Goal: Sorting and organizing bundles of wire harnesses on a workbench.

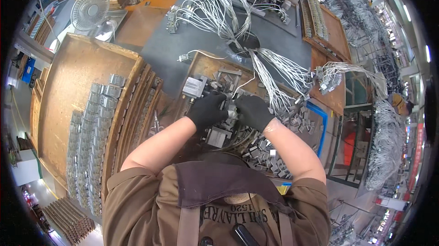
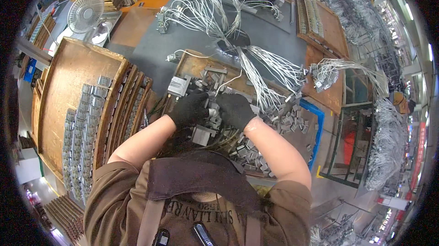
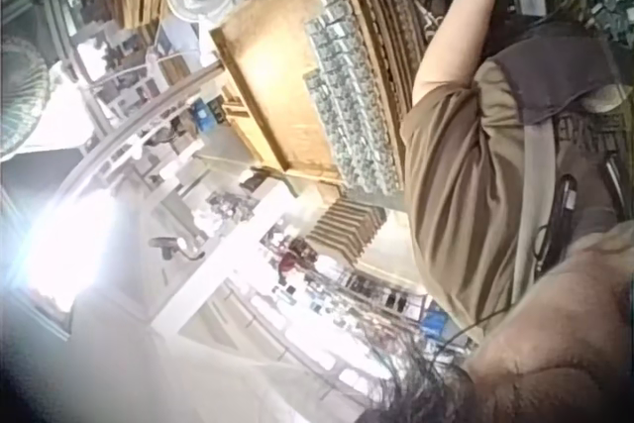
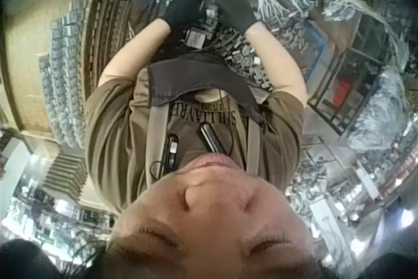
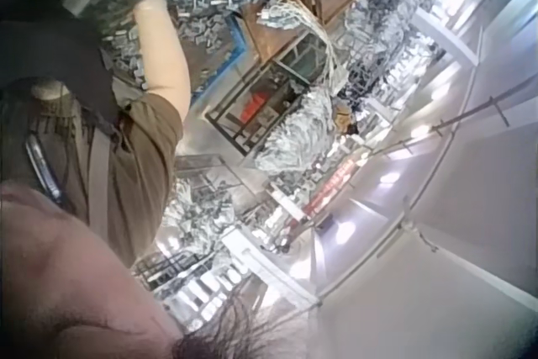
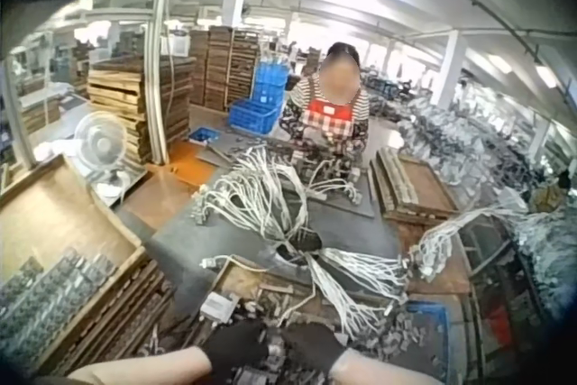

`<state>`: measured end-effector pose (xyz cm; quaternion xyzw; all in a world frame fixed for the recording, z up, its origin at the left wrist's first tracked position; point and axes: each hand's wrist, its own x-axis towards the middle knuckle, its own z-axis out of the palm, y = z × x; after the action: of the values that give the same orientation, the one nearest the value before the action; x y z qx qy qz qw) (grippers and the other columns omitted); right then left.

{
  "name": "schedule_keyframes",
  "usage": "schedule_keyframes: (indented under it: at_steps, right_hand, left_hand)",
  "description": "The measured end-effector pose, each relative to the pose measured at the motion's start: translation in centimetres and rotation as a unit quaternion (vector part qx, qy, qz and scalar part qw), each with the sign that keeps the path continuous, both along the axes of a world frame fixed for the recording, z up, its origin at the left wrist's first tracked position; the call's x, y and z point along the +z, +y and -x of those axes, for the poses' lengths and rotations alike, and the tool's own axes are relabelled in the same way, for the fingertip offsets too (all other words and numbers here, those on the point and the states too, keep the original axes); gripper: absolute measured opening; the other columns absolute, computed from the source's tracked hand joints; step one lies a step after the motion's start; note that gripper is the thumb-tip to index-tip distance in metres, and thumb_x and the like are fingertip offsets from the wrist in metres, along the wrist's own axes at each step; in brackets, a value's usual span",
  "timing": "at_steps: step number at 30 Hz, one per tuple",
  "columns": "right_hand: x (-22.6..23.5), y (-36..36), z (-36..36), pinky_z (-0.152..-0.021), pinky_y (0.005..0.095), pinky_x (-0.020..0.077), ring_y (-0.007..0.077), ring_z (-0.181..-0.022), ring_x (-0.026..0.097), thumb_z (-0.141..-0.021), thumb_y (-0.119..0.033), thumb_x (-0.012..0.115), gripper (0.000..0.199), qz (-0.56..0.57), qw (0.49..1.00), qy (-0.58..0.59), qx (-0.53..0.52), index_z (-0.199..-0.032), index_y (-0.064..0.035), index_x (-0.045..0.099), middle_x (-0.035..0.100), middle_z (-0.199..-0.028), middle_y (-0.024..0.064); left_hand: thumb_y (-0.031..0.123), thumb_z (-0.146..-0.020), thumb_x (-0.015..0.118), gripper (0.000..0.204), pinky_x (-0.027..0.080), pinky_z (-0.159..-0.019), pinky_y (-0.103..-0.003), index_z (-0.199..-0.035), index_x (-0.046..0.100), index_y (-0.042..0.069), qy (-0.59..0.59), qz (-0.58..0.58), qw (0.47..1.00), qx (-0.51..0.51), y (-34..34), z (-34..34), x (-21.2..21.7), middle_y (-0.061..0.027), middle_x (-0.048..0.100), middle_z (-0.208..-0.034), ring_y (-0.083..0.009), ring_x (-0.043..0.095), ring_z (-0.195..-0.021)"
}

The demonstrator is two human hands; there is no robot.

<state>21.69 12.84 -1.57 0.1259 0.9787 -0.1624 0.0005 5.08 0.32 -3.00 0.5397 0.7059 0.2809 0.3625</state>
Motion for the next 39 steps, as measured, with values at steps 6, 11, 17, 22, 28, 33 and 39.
schedule_keyframes:
  at_steps: [6, 11, 17, 22, 28, 33, 39]
  right_hand:
    - [-1.4, -0.4, 1.0, -0.069, 0.0465, 0.0493, 0.0349, -0.081, 0.063, -0.067, -0.013, 0.065, 0.030, 0.006, 0.999, -0.023, -0.026, -0.096, -0.0093, 0.062, 0.063, -0.085, 0.0148]
    - [-2.3, -0.7, 2.4, -0.069, 0.0461, 0.0471, 0.0346, -0.080, 0.060, -0.064, -0.019, 0.069, 0.029, -0.008, 0.993, -0.094, -0.074, -0.089, -0.0081, 0.061, 0.060, -0.082, 0.0136]
    - [-1.4, -0.6, 1.2, -0.071, 0.0438, 0.0450, 0.0312, -0.080, 0.058, -0.064, -0.018, 0.069, 0.029, -0.030, 0.989, 0.000, -0.148, -0.091, -0.0095, 0.062, 0.058, -0.080, 0.0118]
    - [-1.9, -0.8, 1.2, -0.071, 0.0448, 0.0453, 0.0319, -0.079, 0.058, -0.062, -0.023, 0.071, 0.030, -0.043, 0.985, 0.034, -0.163, -0.086, -0.0083, 0.062, 0.057, -0.079, 0.0125]
    - [-2.1, -0.3, 0.2, -0.072, 0.0465, 0.0469, 0.0329, -0.083, 0.061, -0.066, -0.027, 0.072, 0.028, -0.041, 0.988, 0.074, -0.129, -0.085, -0.0078, 0.064, 0.063, -0.083, 0.0129]
    - [0.1, 2.9, -4.0, -0.079, 0.0412, 0.0482, 0.0319, -0.090, 0.064, -0.080, -0.045, 0.064, 0.036, 0.130, 0.932, -0.017, -0.338, -0.098, -0.0140, 0.069, 0.067, -0.101, 0.0144]
    - [-2.9, 9.4, -11.2, -0.091, 0.0469, 0.0451, 0.0318, -0.110, 0.060, -0.086, -0.035, 0.050, 0.044, -0.030, 0.881, -0.215, -0.421, -0.129, -0.0254, 0.054, 0.063, -0.118, 0.0156]
  left_hand:
    - [0.034, -0.078, 0.066, 0.051, 0.047, -0.088, -0.047, -0.123, 0.054, 0.012, 0.016, -0.069, 0.997, 0.010, -0.2, -0.2, -1.6, -0.0210, 0.057, -0.118, -0.0392, 0.058, -0.105]
    - [0.012, -0.076, 0.059, 0.030, 0.049, -0.077, -0.052, -0.105, 0.054, 0.004, 0.029, -0.069, 0.997, 0.016, 1.0, -0.5, -3.2, -0.0228, 0.057, -0.112, -0.0410, 0.061, -0.094]
    - [0.008, -0.075, 0.058, 0.031, 0.048, -0.074, -0.053, -0.106, 0.054, 0.003, 0.014, -0.035, 0.999, 0.014, 2.1, -0.7, -2.8, -0.0236, 0.057, -0.110, -0.0431, 0.061, -0.088]
    - [0.012, -0.078, 0.059, 0.036, 0.048, -0.079, -0.050, -0.113, 0.053, 0.004, 0.053, -0.030, 0.998, 0.007, 2.0, -0.8, -2.8, -0.0232, 0.054, -0.117, -0.0422, 0.060, -0.094]
    - [0.031, -0.084, 0.067, 0.047, 0.048, -0.079, -0.044, -0.120, 0.053, 0.004, 0.080, -0.033, 0.996, 0.020, 2.0, -0.3, -4.7, -0.0200, 0.061, -0.101, -0.0348, 0.062, -0.092]
    - [0.024, -0.081, 0.072, 0.046, 0.048, -0.076, -0.036, -0.119, 0.056, 0.003, -0.009, -0.165, 0.984, 0.064, -0.9, -0.6, -4.1, -0.0148, 0.061, -0.092, -0.0247, 0.061, -0.081]
    - [0.022, -0.084, 0.070, 0.046, 0.049, -0.076, -0.032, -0.121, 0.052, 0.001, -0.069, -0.125, 0.989, 0.039, -3.3, -3.6, -2.3, -0.0106, 0.062, -0.101, -0.0154, 0.060, -0.080]
